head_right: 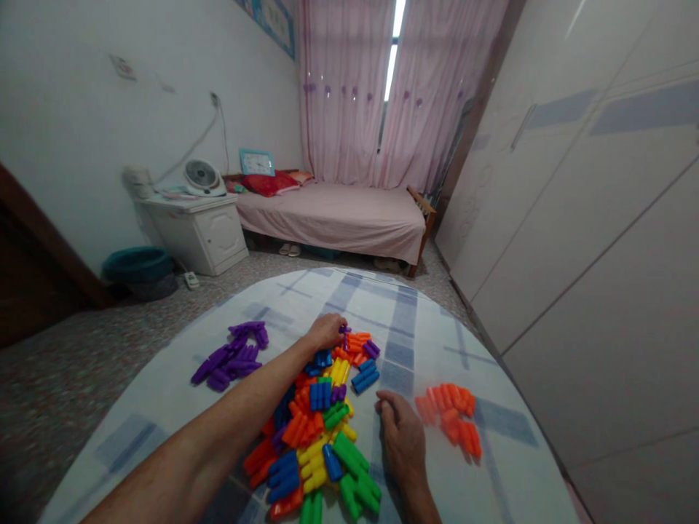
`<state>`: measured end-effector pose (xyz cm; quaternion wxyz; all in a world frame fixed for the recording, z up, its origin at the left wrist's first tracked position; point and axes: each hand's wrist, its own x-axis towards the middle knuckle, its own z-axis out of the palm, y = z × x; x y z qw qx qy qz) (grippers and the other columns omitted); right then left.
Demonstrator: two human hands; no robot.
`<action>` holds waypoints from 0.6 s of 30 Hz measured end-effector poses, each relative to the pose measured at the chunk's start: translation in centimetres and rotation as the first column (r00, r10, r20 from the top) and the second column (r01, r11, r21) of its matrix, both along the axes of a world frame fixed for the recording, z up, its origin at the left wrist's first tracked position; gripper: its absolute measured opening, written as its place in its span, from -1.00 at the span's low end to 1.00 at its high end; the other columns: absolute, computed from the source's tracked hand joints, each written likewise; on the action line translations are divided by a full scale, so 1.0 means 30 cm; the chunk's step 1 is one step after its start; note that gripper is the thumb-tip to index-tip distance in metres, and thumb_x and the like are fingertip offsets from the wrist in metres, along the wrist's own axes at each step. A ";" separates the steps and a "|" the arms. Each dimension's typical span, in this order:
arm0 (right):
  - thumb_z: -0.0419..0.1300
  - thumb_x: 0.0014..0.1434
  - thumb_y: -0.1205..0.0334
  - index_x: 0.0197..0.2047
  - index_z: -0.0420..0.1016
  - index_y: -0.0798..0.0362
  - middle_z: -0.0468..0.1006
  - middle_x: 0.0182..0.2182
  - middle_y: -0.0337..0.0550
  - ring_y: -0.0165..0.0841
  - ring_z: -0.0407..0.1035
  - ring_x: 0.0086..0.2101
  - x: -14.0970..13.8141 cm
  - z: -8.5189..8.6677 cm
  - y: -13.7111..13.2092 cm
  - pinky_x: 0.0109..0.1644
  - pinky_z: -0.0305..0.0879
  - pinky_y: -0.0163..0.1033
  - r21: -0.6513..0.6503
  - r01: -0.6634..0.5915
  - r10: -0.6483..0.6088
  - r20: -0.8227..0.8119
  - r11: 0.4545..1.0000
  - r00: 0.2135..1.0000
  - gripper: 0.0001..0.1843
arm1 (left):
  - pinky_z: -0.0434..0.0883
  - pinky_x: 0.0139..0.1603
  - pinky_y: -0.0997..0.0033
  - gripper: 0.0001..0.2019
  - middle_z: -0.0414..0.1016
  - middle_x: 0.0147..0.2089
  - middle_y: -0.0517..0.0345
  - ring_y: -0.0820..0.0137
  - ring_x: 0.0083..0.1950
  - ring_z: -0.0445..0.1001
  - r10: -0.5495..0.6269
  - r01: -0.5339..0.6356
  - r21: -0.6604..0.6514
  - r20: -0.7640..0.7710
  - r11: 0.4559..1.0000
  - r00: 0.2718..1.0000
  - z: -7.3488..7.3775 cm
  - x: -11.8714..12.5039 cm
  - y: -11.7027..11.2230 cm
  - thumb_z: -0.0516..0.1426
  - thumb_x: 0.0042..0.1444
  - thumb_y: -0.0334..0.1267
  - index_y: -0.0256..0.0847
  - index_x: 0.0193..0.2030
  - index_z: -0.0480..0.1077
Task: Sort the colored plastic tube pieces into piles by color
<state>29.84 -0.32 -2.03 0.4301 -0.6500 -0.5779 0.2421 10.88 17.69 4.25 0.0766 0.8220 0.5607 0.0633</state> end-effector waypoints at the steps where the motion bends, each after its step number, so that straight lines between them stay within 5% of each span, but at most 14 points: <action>1: 0.01 0.15 0.02 -0.17 0.54 0.03 0.59 -0.27 -0.08 -0.24 0.46 -0.22 0.003 -0.005 0.002 -0.14 0.35 -0.22 -0.004 -0.002 0.002 0.005 1.000 1.000 -0.62 | 0.38 -0.12 0.40 -0.78 0.52 -0.11 0.04 0.28 -0.05 0.46 0.014 -0.014 0.017 0.001 1.000 1.000 0.006 -0.006 -0.002 0.13 0.01 -0.30 -0.13 -0.17 0.49; 5: -0.01 0.15 0.02 -0.15 0.52 0.04 0.59 -0.24 -0.08 -0.24 0.45 -0.20 0.012 -0.019 0.006 -0.12 0.34 -0.21 -0.022 -0.020 0.020 0.005 1.000 1.000 -0.61 | 0.36 -0.09 0.38 -0.75 0.50 -0.08 0.06 0.28 -0.04 0.43 0.068 -0.070 0.108 0.018 0.992 0.998 0.049 -0.103 -0.034 0.12 0.06 -0.22 -0.12 -0.10 0.46; 10: 0.00 0.12 -0.01 -0.17 0.53 0.04 0.59 -0.25 -0.07 -0.21 0.45 -0.20 0.001 -0.003 0.008 -0.10 0.33 -0.17 -0.039 0.000 0.000 0.011 0.999 1.000 -0.59 | 0.30 -0.01 0.32 -0.72 0.47 -0.10 0.01 0.25 -0.03 0.39 0.127 -0.126 0.198 0.010 0.972 0.992 0.101 -0.387 -0.140 0.08 0.10 -0.24 -0.19 -0.05 0.43; 14: -0.01 0.10 -0.02 -0.17 0.53 0.04 0.59 -0.27 -0.07 -0.20 0.45 -0.21 -0.012 0.024 0.004 -0.11 0.32 -0.15 -0.054 0.022 -0.022 0.011 0.998 1.000 -0.57 | 0.30 -0.05 0.31 -0.70 0.48 -0.13 0.01 0.21 -0.06 0.40 0.188 -0.170 0.262 -0.048 0.950 0.981 0.090 -0.587 -0.226 0.11 0.06 -0.23 -0.18 -0.05 0.44; 18: -0.01 0.09 -0.02 -0.17 0.53 0.05 0.59 -0.27 -0.06 -0.21 0.46 -0.23 -0.014 0.033 0.000 -0.12 0.32 -0.15 -0.050 0.016 -0.016 -0.003 0.999 1.000 -0.57 | 0.31 -0.09 0.29 -0.67 0.49 -0.17 0.02 0.18 -0.07 0.41 0.229 -0.199 0.270 -0.083 0.942 0.970 0.057 -0.657 -0.274 0.10 0.05 -0.21 -0.14 -0.03 0.44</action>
